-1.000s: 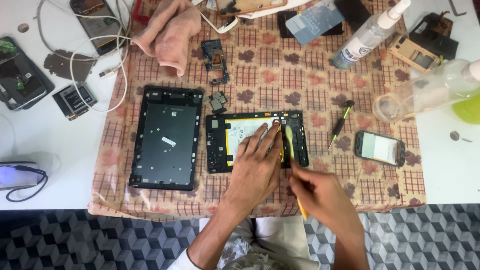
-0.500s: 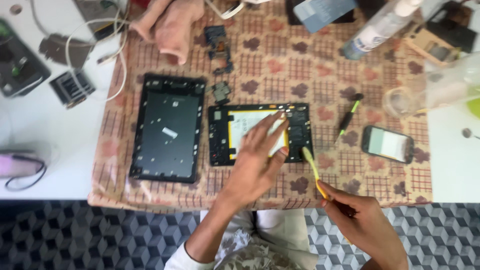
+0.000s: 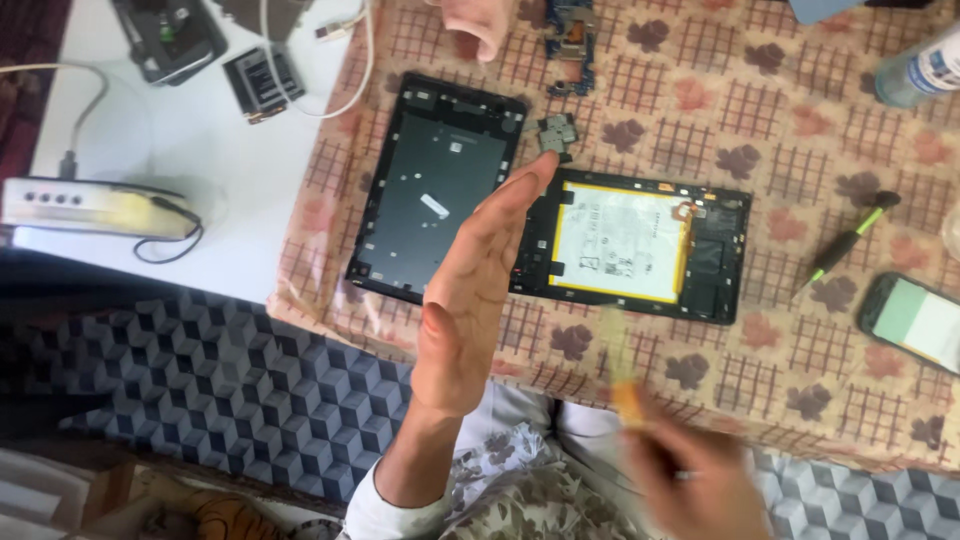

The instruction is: The person cleans the interior of a disassembled tablet using a toothbrush and a screwdriver. They scrub the battery area and surrounding components while occasionally adjusting the device's position on the table.

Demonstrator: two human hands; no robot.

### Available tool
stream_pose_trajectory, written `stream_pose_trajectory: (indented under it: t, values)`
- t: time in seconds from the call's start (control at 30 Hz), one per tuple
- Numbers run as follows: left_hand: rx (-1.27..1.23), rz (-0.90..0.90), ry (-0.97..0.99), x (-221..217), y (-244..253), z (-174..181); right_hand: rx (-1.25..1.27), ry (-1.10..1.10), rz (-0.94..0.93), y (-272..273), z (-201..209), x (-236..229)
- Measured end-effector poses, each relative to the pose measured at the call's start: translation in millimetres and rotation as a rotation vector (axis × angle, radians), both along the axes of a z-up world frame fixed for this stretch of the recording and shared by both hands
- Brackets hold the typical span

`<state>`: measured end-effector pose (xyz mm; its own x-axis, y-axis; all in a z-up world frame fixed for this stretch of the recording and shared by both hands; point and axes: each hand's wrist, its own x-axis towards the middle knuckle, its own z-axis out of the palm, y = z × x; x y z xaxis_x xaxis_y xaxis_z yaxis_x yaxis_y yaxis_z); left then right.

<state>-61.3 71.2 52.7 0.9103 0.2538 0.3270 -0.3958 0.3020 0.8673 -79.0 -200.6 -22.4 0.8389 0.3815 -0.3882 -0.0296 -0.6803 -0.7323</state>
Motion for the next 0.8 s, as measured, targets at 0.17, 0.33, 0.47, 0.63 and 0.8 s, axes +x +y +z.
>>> stream_pose_trajectory:
  t: [0.17, 0.33, 0.47, 0.63, 0.8]
  values:
    - [0.305, 0.162, 0.077, 6, -14, -24, 0.086, -0.062, 0.062, 8, -7, -5]
    - [0.500, 0.356, 0.110, 10, -7, -43, 0.132, -0.362, -0.124, -44, -3, -10]
    - [0.517, 0.334, 0.078, 20, -27, -47, 0.262, -0.247, 0.124, -27, -10, -32]
    - [0.866, 0.143, 0.087, 32, -48, -37, -0.066, -0.175, -0.186, -73, -2, 4]
    - [1.056, 0.072, -0.007, 55, -69, -42, 0.052, -0.441, -0.599, -104, 4, 18]
